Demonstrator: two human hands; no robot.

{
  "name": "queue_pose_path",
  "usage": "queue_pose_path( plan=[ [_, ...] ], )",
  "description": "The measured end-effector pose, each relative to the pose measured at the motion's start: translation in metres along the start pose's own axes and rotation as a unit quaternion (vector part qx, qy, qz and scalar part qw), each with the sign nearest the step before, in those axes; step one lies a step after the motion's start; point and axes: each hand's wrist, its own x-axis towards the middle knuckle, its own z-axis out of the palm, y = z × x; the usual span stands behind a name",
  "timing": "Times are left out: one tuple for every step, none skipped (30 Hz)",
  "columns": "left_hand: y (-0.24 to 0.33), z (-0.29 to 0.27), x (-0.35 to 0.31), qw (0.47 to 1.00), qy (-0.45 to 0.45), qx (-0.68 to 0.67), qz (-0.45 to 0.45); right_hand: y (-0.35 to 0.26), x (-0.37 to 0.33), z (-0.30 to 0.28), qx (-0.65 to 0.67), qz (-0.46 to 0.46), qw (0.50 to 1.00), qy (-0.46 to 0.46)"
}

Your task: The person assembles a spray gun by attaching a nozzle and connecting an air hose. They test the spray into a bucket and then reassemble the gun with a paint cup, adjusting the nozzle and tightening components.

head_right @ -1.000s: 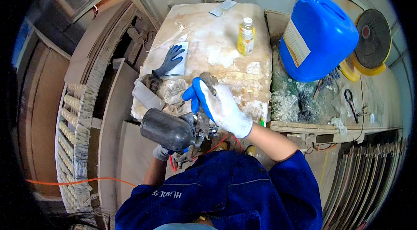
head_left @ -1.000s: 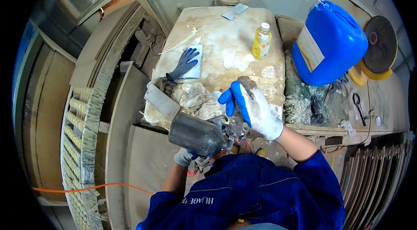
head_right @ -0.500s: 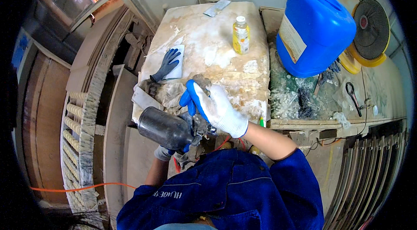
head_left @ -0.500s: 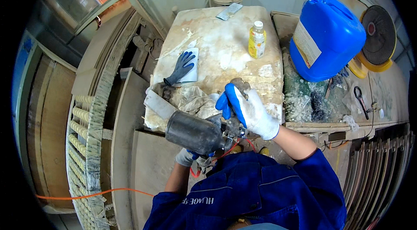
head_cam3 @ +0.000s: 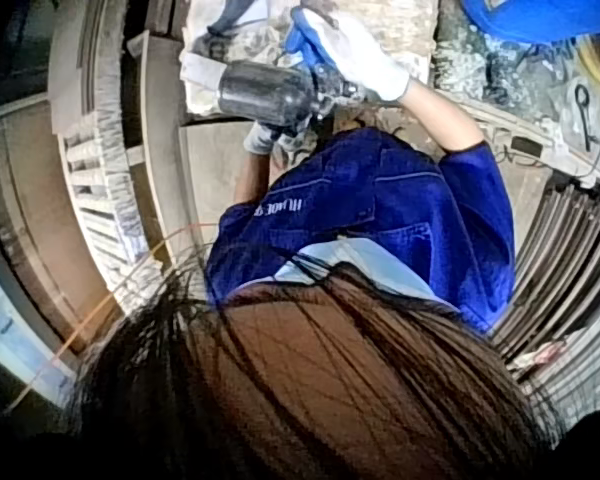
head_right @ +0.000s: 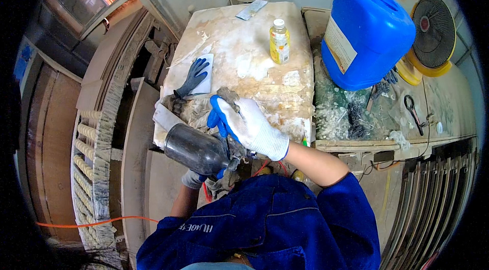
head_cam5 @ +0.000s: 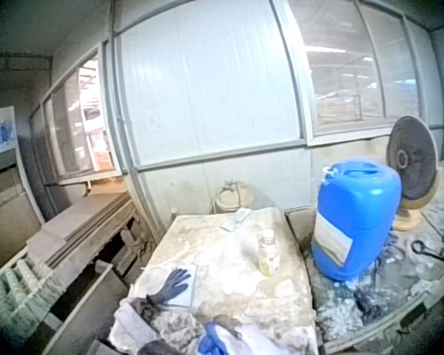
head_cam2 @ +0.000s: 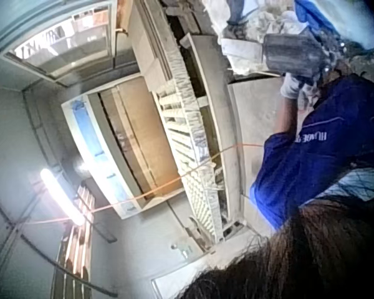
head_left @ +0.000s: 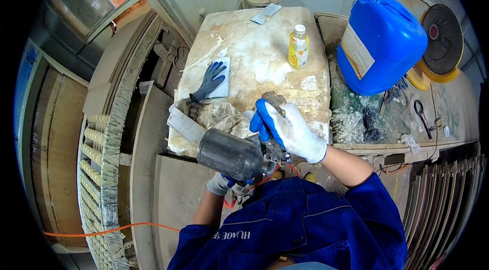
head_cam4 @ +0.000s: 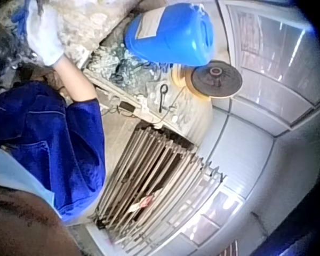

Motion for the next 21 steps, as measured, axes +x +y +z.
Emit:
queue_pose_path(
  plan=[
    [0.000, 0.001, 0.002, 1.000, -0.005, -0.014, -0.007, -0.003, -0.001, 0.000, 0.011, 0.007, 1.000, 0.013],
    [-0.001, 0.002, 0.004, 0.999, -0.008, -0.029, -0.014, -0.006, -0.003, 0.000, 0.022, 0.022, 0.999, 0.015],
    [0.000, 0.002, 0.006, 0.999, -0.011, -0.044, -0.020, -0.010, -0.004, -0.001, 0.032, 0.036, 0.999, 0.018],
    [0.000, 0.002, 0.007, 0.998, -0.014, -0.058, -0.026, -0.011, -0.005, -0.001, 0.042, 0.051, 0.998, 0.020],
    [-0.001, 0.001, 0.009, 0.997, -0.018, -0.074, -0.032, -0.011, -0.007, 0.001, 0.066, 0.038, 0.996, 0.054],
    [-0.001, 0.001, 0.010, 0.995, -0.024, -0.093, -0.039, -0.010, -0.010, 0.004, 0.090, 0.024, 0.992, 0.089],
    [-0.002, 0.000, 0.011, 0.992, -0.029, -0.113, -0.047, -0.009, -0.011, 0.007, 0.114, 0.010, 0.986, 0.122],
    [-0.003, -0.002, 0.012, 0.989, -0.034, -0.136, -0.054, -0.009, -0.012, 0.008, 0.137, 0.013, 0.979, 0.148],
    [-0.004, -0.004, 0.012, 0.984, -0.043, -0.163, -0.065, -0.007, -0.013, 0.009, 0.160, 0.016, 0.971, 0.174],
    [-0.008, -0.008, 0.014, 0.976, -0.056, -0.196, -0.077, -0.005, -0.013, 0.009, 0.182, 0.018, 0.962, 0.201],
    [-0.011, -0.011, 0.014, 0.969, -0.069, -0.222, -0.089, 0.000, -0.012, 0.007, 0.198, 0.002, 0.958, 0.209],
    [-0.013, -0.014, 0.013, 0.961, -0.081, -0.246, -0.100, 0.008, -0.011, 0.006, 0.257, -0.022, 0.945, 0.202],
    [-0.014, -0.014, 0.014, 0.959, -0.083, -0.250, -0.101, 0.010, -0.009, 0.007, 0.314, -0.047, 0.928, 0.193],
    [-0.014, -0.011, 0.012, 0.962, -0.081, -0.242, -0.096, 0.008, -0.012, 0.005, 0.251, -0.051, 0.941, 0.222],
    [-0.012, -0.008, 0.013, 0.966, -0.080, -0.228, -0.090, 0.003, -0.014, 0.004, 0.186, -0.050, 0.948, 0.252],
    [-0.002, 0.008, 0.012, 0.988, -0.050, -0.142, -0.042, 0.005, -0.016, 0.003, 0.157, -0.070, 0.949, 0.263],
    [0.008, 0.025, 0.010, 0.999, -0.012, -0.052, 0.001, 0.009, -0.016, 0.003, 0.127, -0.091, 0.949, 0.272],
    [0.014, 0.036, 0.011, 0.998, 0.021, 0.035, 0.048, 0.011, -0.016, 0.003, 0.094, -0.111, 0.948, 0.283],
    [0.013, 0.036, 0.013, 0.999, 0.025, -0.003, 0.030, 0.009, -0.010, 0.006, 0.224, -0.083, 0.916, 0.324],
    [0.010, 0.033, 0.014, 0.999, 0.028, -0.042, 0.012, 0.008, -0.008, 0.004, 0.229, -0.100, 0.910, 0.330],
    [0.010, 0.035, 0.015, 0.997, 0.033, -0.071, 0.004, 0.009, -0.005, 0.003, 0.234, -0.118, 0.905, 0.336]
  ],
)
